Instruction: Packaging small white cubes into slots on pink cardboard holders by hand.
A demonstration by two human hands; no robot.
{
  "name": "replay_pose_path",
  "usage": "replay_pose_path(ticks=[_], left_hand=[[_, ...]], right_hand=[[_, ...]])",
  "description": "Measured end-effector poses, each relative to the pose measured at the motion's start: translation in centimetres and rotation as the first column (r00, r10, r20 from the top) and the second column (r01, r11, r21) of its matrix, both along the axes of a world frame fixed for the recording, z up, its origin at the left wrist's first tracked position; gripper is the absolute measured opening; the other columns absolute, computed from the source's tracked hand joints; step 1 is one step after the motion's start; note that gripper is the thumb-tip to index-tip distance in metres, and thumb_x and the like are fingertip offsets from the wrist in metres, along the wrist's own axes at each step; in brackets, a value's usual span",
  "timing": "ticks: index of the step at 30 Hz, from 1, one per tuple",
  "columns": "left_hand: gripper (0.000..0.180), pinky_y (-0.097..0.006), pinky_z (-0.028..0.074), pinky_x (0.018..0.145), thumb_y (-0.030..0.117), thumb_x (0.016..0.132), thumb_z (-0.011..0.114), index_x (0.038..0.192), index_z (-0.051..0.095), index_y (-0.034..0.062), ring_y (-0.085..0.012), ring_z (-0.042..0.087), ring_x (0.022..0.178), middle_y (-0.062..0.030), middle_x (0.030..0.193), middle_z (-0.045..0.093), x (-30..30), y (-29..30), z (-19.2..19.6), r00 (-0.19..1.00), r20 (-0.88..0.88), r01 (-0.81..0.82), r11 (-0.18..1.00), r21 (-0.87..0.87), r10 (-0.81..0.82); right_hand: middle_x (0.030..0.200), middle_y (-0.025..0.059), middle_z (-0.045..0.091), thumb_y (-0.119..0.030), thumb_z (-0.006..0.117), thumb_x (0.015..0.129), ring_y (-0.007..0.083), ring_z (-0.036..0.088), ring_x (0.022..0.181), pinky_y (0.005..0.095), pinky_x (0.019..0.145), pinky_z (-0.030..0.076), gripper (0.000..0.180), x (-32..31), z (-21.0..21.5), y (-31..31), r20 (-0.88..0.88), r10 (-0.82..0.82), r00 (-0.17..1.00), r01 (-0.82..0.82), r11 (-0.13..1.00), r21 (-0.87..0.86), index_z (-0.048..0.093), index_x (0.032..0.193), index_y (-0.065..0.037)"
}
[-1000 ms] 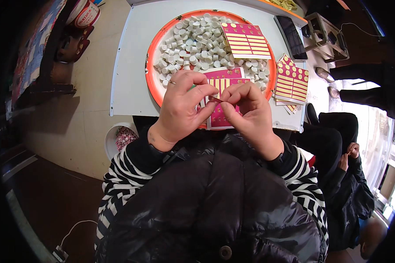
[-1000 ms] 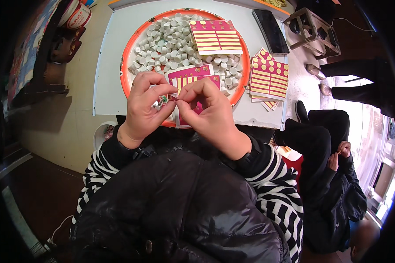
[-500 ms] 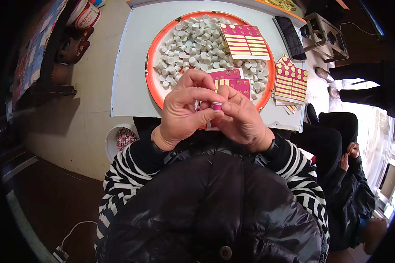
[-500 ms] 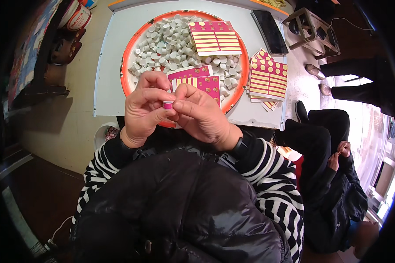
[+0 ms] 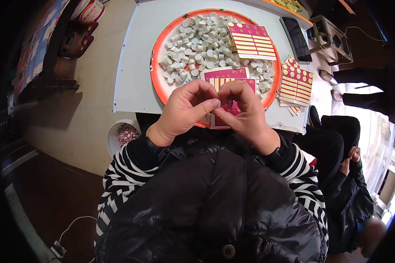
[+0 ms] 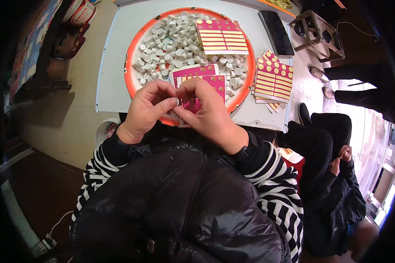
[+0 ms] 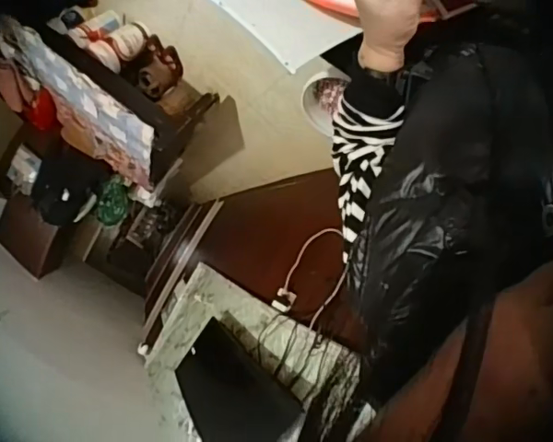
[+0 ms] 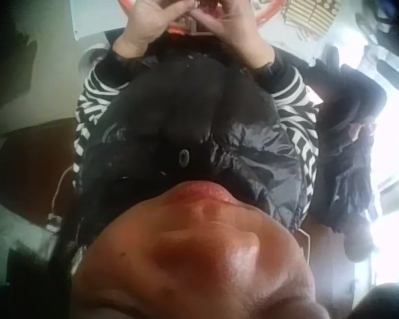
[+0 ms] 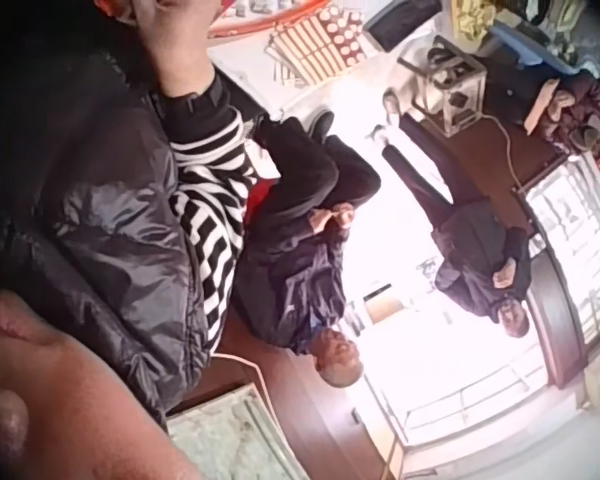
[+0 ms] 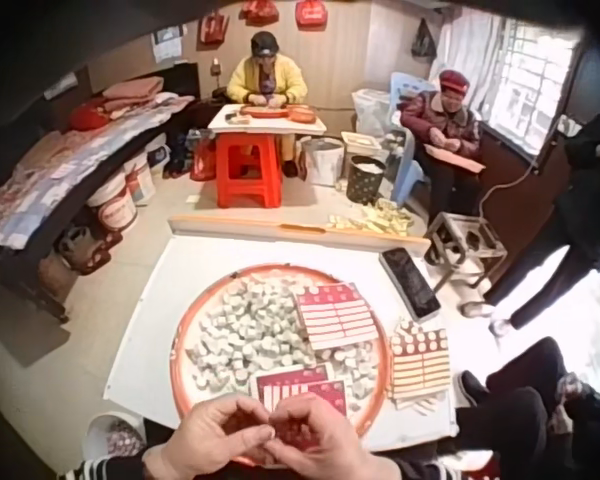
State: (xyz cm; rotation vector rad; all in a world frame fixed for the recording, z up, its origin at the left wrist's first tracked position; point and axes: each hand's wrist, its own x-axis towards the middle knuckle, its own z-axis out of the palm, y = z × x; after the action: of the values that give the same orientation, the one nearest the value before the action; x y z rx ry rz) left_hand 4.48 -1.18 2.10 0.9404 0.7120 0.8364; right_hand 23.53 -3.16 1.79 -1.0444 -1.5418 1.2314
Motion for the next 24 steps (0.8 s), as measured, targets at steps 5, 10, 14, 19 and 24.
replay_pose_path(ticks=[5, 10, 14, 19, 24], left_hand=[[0.013, -0.028, 0.047, 0.079, 0.002, 0.083, 0.069, 0.094, 0.062, 0.002, -0.0163, 0.059, 0.09, -0.0053, 0.094, 0.063, -2.1, 0.1, -1.2, 0.87, -0.459, 0.068, 0.88, 0.47, 0.178], [0.016, -0.038, 0.046, 0.079, 0.004, 0.074, 0.071, 0.089, 0.064, 0.0035, -0.0284, 0.058, 0.086, -0.0086, 0.091, 0.062, -3.7, -0.1, -1.9, 0.668, -0.569, 0.293, 0.534, 0.793, 0.479], [0.018, -0.04, 0.044, 0.08, 0.009, 0.073, 0.073, 0.088, 0.065, 0.0062, -0.0287, 0.056, 0.088, -0.0073, 0.089, 0.06, -5.9, 1.3, -2.6, 0.517, -0.589, 0.25, 0.548, 0.798, 0.622], [0.018, -0.04, 0.043, 0.081, 0.01, 0.072, 0.074, 0.087, 0.065, 0.0079, -0.0271, 0.056, 0.091, -0.0062, 0.09, 0.058, -5.3, 3.1, -2.4, 0.353, -0.641, 0.342, 0.544, 0.766, 0.681], [0.023, -0.039, 0.045, 0.078, 0.011, 0.071, 0.076, 0.09, 0.065, 0.0048, -0.0275, 0.055, 0.086, -0.0072, 0.086, 0.058, -4.7, 3.6, -2.2, 0.308, -0.665, 0.461, 0.505, 0.73, 0.681]], right_hand=[[0.1, 0.0047, 0.058, 0.007, 0.066, 0.085, 0.0093, 0.058, 0.086, 0.0224, 0.079, 0.048, 0.028, 1.2, -0.9, 0.2, 0.052, -0.054, 0.997, 0.054, 0.999, 0.002, 0.051, 0.107, -0.001], [0.101, 0.0042, 0.057, 0.006, 0.065, 0.087, 0.0092, 0.058, 0.087, 0.0223, 0.08, 0.047, 0.025, 1.6, -0.9, 0.4, -0.03, -0.167, 0.986, 0.165, 0.985, -0.045, 0.052, 0.107, 0.0], [0.101, 0.0041, 0.057, 0.005, 0.064, 0.088, 0.009, 0.057, 0.09, 0.0228, 0.082, 0.047, 0.023, 2.0, -0.7, 0.4, -0.037, -0.17, 0.985, 0.169, 0.985, -0.042, 0.052, 0.107, -0.001], [0.102, 0.004, 0.057, 0.004, 0.064, 0.088, 0.0086, 0.057, 0.092, 0.0231, 0.083, 0.047, 0.022, 2.3, -1.0, 0.4, -0.053, -0.171, 0.984, 0.168, 0.984, -0.066, 0.053, 0.107, -0.001], [0.102, 0.0033, 0.058, 0.002, 0.064, 0.089, 0.0079, 0.057, 0.09, 0.0225, 0.082, 0.047, 0.021, 2.5, -0.9, 0.4, -0.009, -0.18, 0.984, 0.179, 0.981, -0.07, 0.053, 0.106, -0.001]])
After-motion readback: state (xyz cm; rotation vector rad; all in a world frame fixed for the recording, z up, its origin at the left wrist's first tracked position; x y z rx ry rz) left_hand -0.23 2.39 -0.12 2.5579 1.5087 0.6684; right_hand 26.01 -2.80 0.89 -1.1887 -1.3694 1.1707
